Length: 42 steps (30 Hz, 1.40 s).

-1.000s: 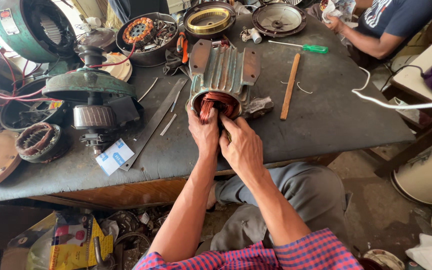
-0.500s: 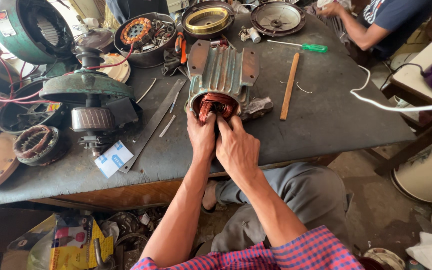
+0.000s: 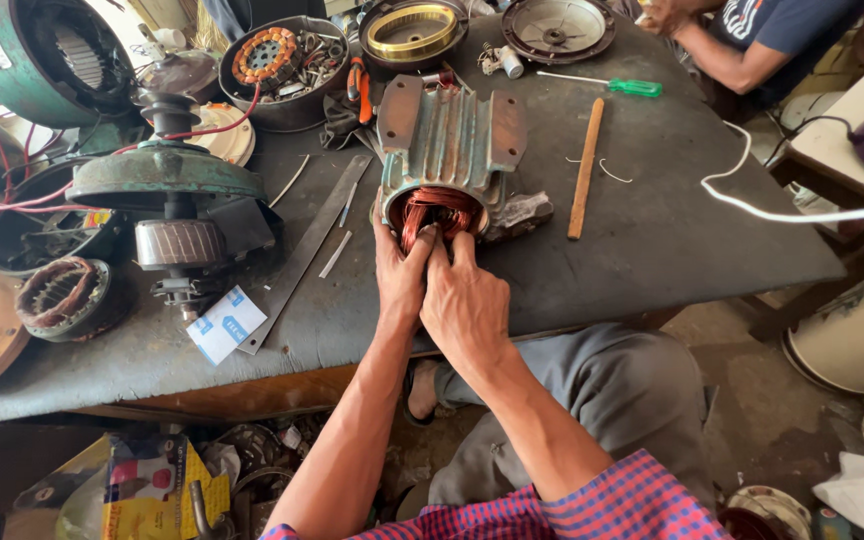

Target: The person uses a screwdriver and a wooden stick to adjust and press down copper windings inside an electric motor stator. They repeatedly probe the coils, reposition the stator, and use both tools to compact the windings within the housing.

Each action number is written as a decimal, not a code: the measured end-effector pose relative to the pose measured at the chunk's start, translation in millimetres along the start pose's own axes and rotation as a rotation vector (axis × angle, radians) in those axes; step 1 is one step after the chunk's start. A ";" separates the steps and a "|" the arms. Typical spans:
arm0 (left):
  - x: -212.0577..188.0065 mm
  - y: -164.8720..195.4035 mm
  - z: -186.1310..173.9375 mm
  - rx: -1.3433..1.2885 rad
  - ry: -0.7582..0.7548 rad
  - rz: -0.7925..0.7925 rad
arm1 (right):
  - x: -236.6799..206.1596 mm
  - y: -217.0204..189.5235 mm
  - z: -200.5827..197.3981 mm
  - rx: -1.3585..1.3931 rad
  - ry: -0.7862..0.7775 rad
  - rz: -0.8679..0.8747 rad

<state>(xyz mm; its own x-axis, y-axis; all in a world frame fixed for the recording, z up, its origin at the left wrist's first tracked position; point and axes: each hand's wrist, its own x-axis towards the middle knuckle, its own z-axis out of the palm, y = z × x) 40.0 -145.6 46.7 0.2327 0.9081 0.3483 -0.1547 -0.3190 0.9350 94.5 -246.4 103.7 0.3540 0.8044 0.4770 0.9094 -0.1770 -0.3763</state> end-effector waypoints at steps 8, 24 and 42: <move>-3.1 -4.8 15.8 0.175 0.203 -0.069 | -0.2 9.7 -9.6 0.051 -0.055 0.056; 9.2 -13.6 16.7 -0.056 0.210 -0.139 | -7.9 15.8 -10.6 0.258 -0.004 0.119; 6.1 -11.6 18.7 -0.180 0.169 -0.132 | -8.6 18.4 -1.3 0.280 0.075 0.054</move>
<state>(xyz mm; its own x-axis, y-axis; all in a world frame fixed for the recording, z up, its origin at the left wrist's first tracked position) 61.2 -141.4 39.2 0.1006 0.9758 0.1943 -0.3058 -0.1555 0.9393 108.4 -257.4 93.7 0.4248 0.7521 0.5039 0.7968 -0.0463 -0.6025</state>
